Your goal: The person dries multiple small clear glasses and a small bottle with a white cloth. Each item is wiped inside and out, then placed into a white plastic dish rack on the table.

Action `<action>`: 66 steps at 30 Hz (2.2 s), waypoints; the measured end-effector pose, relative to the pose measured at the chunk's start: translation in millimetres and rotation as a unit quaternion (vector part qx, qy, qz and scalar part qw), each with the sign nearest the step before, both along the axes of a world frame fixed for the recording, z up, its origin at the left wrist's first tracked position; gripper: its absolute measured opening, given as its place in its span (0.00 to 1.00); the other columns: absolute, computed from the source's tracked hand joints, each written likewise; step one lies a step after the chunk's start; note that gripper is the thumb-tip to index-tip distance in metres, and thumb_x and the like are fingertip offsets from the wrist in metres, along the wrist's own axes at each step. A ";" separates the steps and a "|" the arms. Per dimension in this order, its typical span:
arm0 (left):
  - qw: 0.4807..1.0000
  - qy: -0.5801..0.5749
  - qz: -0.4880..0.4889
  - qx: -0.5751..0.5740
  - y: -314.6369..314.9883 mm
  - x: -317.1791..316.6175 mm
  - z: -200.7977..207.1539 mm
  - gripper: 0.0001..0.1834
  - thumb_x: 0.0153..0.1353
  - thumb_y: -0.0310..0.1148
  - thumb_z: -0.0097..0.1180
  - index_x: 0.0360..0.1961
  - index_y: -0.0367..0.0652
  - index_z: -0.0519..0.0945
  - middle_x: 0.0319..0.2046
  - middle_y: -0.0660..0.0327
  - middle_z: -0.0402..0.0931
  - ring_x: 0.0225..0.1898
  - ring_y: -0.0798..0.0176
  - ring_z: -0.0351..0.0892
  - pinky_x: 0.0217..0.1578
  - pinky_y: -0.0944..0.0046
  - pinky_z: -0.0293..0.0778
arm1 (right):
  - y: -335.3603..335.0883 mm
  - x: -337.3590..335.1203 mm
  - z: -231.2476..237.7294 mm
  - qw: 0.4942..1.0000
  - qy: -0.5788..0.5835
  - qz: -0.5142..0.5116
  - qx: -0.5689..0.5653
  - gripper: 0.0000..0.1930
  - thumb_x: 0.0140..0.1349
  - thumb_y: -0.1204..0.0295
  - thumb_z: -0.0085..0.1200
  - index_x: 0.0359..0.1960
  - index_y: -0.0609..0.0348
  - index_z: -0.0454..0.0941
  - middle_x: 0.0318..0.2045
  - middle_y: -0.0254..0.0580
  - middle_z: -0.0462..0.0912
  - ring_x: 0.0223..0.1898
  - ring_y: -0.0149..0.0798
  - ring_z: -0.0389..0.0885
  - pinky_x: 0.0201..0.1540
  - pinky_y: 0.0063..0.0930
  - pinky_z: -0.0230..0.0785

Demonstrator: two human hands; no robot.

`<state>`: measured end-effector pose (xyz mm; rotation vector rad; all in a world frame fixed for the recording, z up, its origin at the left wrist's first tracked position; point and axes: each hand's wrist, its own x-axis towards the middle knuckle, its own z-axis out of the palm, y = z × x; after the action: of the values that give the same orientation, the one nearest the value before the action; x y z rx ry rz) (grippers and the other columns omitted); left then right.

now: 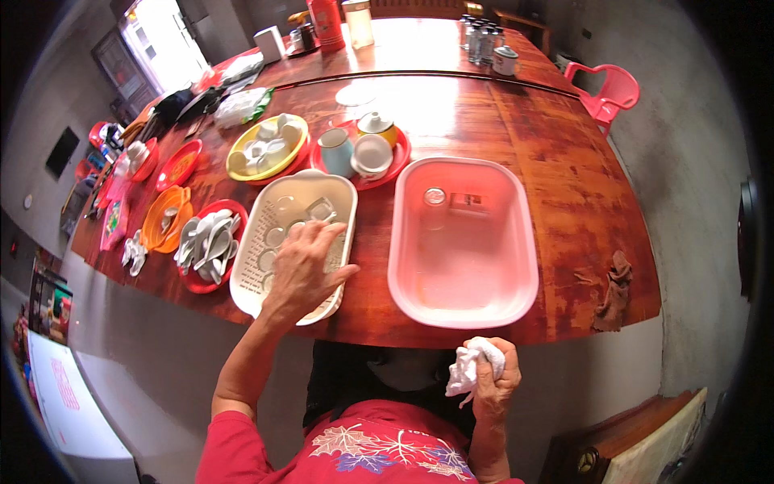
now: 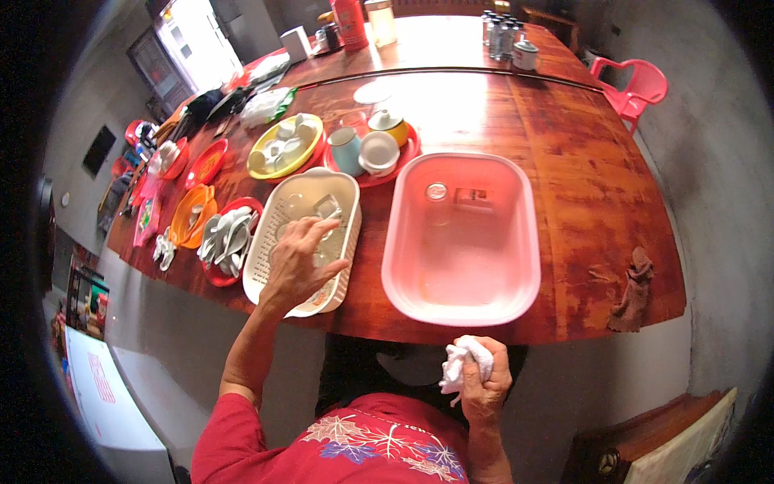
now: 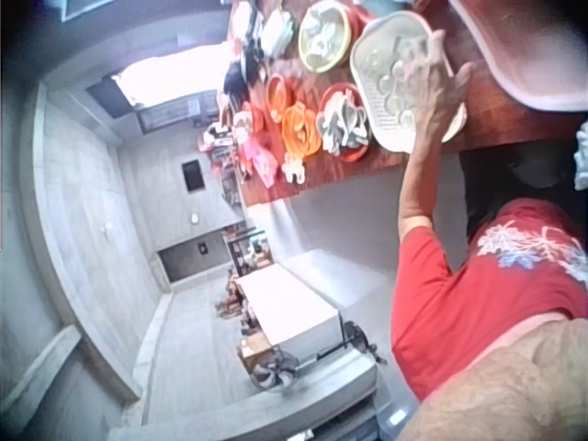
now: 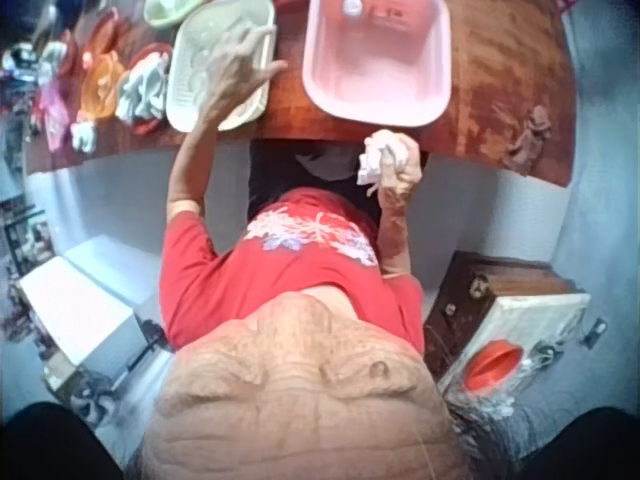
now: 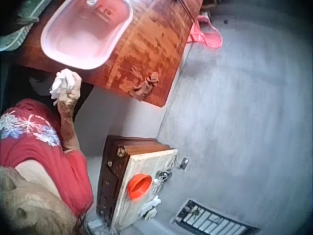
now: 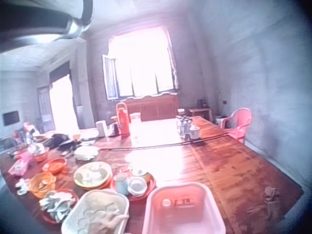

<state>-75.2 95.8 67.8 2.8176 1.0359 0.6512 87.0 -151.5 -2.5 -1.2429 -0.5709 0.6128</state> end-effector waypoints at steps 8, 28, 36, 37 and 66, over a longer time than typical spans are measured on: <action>0.987 0.061 -0.141 0.044 56.6 145.9 -43.6 0.32 0.42 0.31 0.65 0.52 0.44 0.70 0.49 0.55 0.68 0.50 0.50 0.68 0.50 0.54 0.67 | -14.6 9.4 -2.7 0.999 0.001 -0.042 -0.005 0.09 0.63 0.76 0.49 0.44 0.62 0.71 0.34 0.38 0.80 0.31 0.26 0.78 0.33 0.19 0.73; 0.976 0.079 -0.135 -0.151 57.5 165.4 -15.7 0.23 0.41 0.32 0.68 0.39 0.43 0.72 0.35 0.56 0.73 0.41 0.57 0.75 0.40 0.59 0.73 | -20.2 20.7 -4.0 0.994 -0.019 -0.096 -0.038 0.08 0.63 0.76 0.49 0.43 0.63 0.71 0.34 0.40 0.80 0.31 0.26 0.77 0.33 0.21 0.73; 0.982 -0.003 -0.161 -0.099 29.8 137.0 -20.2 0.27 0.42 0.33 0.69 0.42 0.41 0.69 0.37 0.50 0.72 0.41 0.46 0.75 0.38 0.52 0.74 | -16.5 18.5 5.0 0.994 -0.035 -0.102 0.010 0.09 0.62 0.76 0.49 0.44 0.63 0.71 0.36 0.41 0.80 0.34 0.28 0.78 0.37 0.22 0.73; 0.981 -0.033 -0.139 -0.132 28.9 132.5 -23.6 0.27 0.42 0.33 0.68 0.42 0.41 0.69 0.38 0.51 0.71 0.41 0.46 0.75 0.38 0.52 0.74 | -15.7 19.1 5.9 0.993 -0.044 -0.110 0.009 0.09 0.62 0.76 0.48 0.44 0.64 0.70 0.36 0.42 0.80 0.35 0.29 0.79 0.38 0.22 0.73; 0.463 -0.436 -0.120 -0.762 -125.4 110.8 -43.4 0.20 0.65 0.36 0.53 0.53 0.42 0.63 0.38 0.62 0.73 0.31 0.74 0.72 0.29 0.75 0.70 | 100.1 50.8 22.3 0.952 -0.080 -0.231 0.182 0.12 0.66 0.72 0.43 0.50 0.63 0.65 0.43 0.49 0.74 0.43 0.38 0.75 0.45 0.29 0.71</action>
<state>35.5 -29.6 24.4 0.7186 0.4000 0.4929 137.8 -51.4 19.7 -1.0287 -0.4756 0.0079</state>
